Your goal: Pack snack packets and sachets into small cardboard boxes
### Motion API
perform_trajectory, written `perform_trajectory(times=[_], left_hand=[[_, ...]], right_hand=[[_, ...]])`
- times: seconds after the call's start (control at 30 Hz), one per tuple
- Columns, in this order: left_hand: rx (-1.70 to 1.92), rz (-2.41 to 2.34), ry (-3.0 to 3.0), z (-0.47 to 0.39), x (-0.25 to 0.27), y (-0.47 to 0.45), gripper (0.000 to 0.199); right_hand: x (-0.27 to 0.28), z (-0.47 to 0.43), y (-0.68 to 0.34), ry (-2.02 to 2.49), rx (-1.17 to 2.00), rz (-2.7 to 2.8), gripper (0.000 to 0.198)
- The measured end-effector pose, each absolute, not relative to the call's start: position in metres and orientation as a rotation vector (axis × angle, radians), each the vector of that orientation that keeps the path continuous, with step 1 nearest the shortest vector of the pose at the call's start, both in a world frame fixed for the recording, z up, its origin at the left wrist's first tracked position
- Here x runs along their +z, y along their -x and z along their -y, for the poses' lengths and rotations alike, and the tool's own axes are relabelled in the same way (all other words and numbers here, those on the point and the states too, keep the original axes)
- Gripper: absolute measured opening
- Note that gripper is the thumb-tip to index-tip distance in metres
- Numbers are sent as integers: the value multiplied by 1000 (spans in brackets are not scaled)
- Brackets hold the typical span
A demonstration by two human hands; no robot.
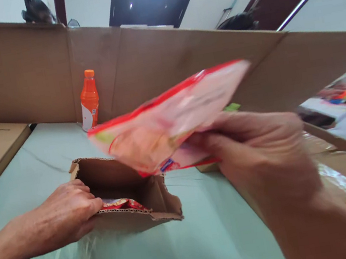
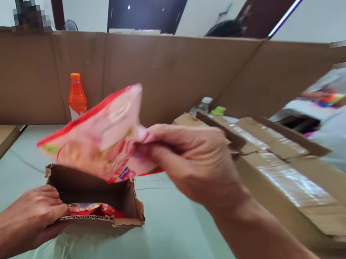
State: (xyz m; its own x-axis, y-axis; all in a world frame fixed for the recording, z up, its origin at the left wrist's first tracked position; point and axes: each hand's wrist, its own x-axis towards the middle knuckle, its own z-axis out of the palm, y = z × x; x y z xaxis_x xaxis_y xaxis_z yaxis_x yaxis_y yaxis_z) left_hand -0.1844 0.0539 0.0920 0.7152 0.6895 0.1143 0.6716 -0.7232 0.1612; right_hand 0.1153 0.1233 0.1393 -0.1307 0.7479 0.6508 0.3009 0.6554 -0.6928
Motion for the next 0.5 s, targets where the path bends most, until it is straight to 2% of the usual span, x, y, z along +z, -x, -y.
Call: perform_trajectory(times=[0.17,0.27,0.37,0.5], left_hand=[[335,-1111,-2807,-51,94,183,16],[263,-1134,-2832,-47,95,182,15],[254,-1195,-2865,-44,95,181,16],[426,-1271,-2855,-39,91,183,22]], right_hand=[[138,-107,-85,924,376,2457,30],[124,-115,-62,1093,377,2731,30],[113,-123,-43,1221,545,2893,27],[113,-126,-46,1075,671,2969,28]])
